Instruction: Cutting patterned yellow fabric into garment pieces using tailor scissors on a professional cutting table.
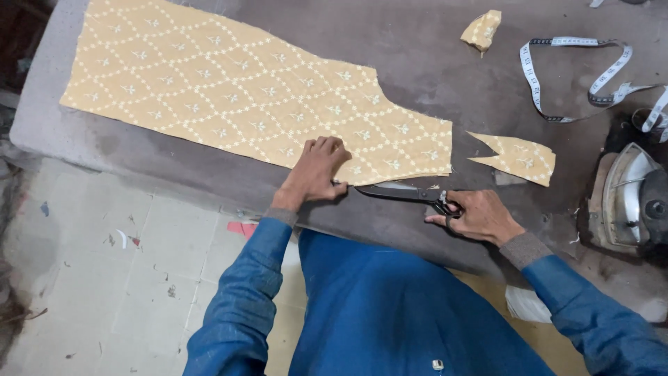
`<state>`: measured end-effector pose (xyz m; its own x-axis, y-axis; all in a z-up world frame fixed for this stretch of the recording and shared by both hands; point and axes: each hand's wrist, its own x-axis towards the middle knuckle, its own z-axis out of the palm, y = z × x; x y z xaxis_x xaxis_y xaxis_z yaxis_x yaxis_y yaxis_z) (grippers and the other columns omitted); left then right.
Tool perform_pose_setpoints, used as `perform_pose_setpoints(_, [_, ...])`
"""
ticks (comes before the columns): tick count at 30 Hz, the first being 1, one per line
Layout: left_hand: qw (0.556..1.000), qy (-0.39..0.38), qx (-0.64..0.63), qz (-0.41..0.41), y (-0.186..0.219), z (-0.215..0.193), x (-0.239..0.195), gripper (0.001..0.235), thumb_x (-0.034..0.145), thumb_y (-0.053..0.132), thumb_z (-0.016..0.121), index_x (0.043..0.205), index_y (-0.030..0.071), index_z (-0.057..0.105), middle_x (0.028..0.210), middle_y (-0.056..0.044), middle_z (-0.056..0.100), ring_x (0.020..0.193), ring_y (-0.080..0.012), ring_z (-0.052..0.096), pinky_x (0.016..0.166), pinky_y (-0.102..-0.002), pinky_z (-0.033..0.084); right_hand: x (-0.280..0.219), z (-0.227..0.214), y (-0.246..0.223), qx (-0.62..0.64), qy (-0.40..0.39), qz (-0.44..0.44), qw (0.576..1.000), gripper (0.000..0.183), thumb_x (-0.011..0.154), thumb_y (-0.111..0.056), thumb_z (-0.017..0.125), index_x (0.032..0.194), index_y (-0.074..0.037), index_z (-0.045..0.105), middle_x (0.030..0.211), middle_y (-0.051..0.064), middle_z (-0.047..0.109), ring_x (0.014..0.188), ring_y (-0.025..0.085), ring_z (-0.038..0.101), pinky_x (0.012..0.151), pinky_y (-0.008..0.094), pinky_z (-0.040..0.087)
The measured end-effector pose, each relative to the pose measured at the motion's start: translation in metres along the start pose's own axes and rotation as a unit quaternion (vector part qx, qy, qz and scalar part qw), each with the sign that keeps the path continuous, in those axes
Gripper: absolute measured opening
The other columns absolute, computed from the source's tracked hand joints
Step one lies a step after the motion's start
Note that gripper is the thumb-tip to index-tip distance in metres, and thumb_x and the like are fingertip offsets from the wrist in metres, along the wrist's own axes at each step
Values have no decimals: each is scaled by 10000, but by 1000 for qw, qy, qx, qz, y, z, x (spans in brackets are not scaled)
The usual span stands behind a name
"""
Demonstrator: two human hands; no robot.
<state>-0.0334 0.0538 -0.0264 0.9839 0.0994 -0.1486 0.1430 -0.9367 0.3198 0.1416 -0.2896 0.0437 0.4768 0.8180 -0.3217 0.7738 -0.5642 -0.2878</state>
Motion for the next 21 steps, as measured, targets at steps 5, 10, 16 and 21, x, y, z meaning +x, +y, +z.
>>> perform_pose_setpoints(5, [1000,20,-18,4,10,-3,-12,639,742,582,790,1280,340,545,1294,31,477,1248,-178,491,1093,-422,367,-3,-4,-1,3,-13,5,1000,502,773,-664,718,704,-194,559,619,104,698,673,263,740,652,359,537])
perform_pose_setpoints(10, [999,22,-49,-6,11,-11,-16,267,889,425,741,1061,222,716,1022,0,679,1056,-195,626,950,-373,469,-6,-8,-5,14,-1,6,1000,504,776,-631,741,691,-169,557,592,112,685,634,260,724,625,331,525])
perform_pose_setpoints(16, [965,29,-236,-109,-3,-1,-7,150,892,354,759,974,229,758,845,2,715,882,-214,699,837,-391,555,-12,-3,2,5,-20,21,1000,490,741,-651,742,703,-197,563,599,82,688,683,260,738,647,341,533])
perform_pose_setpoints(21, [967,7,-236,-99,0,-12,-5,160,867,298,755,985,191,753,879,-54,726,933,-281,713,862,-435,566,-8,1,-1,17,-18,25,999,506,759,-655,735,692,-190,548,587,79,670,666,252,722,644,329,527])
